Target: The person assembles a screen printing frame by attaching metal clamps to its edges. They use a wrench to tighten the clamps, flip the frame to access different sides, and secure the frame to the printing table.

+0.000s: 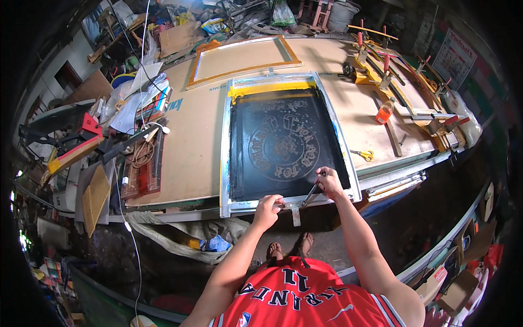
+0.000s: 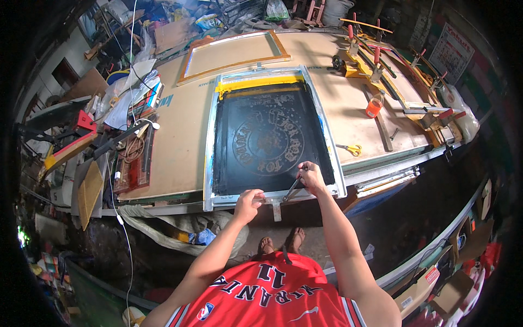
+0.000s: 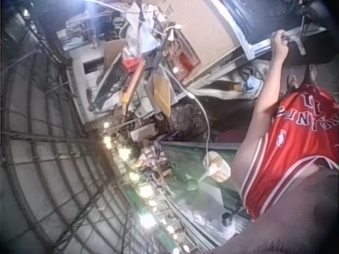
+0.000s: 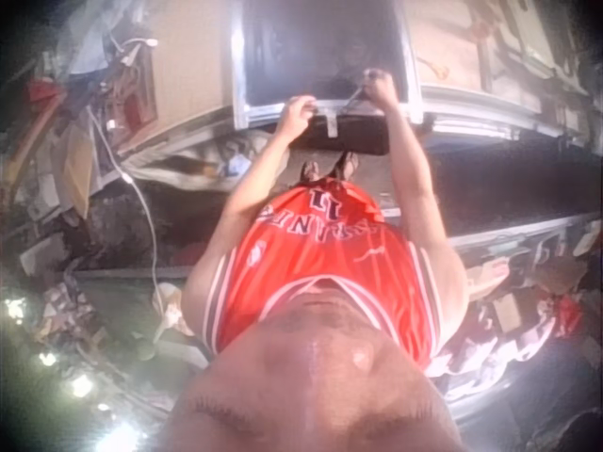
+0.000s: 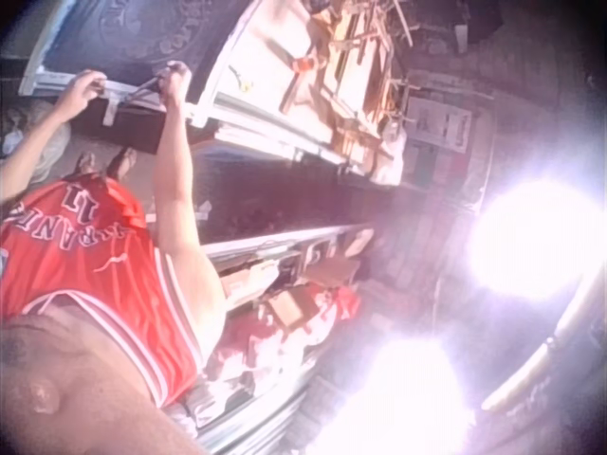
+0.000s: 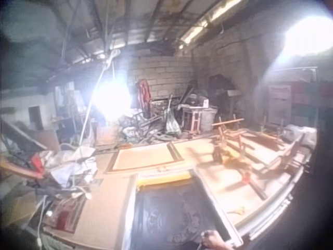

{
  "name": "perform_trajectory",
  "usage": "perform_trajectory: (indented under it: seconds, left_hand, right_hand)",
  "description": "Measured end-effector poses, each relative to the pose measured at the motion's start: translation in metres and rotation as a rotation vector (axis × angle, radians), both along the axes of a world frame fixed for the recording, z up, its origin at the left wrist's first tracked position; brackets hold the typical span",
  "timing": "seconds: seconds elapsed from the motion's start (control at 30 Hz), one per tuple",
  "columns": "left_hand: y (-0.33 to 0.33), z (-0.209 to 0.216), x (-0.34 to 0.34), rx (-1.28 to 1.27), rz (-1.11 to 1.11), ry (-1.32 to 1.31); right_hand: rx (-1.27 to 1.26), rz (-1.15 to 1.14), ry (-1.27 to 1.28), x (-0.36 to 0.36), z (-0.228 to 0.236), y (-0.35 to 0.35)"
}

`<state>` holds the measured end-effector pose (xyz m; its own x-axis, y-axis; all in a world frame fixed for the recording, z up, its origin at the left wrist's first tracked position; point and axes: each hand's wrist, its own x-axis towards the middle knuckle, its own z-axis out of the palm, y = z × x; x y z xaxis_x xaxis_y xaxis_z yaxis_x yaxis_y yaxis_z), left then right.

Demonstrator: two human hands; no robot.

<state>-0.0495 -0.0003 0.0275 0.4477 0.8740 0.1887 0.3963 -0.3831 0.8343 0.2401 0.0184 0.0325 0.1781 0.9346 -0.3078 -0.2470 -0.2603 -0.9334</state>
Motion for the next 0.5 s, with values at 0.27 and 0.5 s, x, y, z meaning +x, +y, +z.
perform_trajectory:
  seconds: [0.27,0.5]
  left_hand:
    - [0.001,0.001,-0.001,0.047,-0.009,0.016]
    - [0.005,0.005,0.003,0.079,-0.009,0.03]
  right_hand:
    - [-0.036,0.081,0.115,0.001,-0.001,0.009]
    - [0.124,0.074,0.419,-0.004,0.011,0.0]
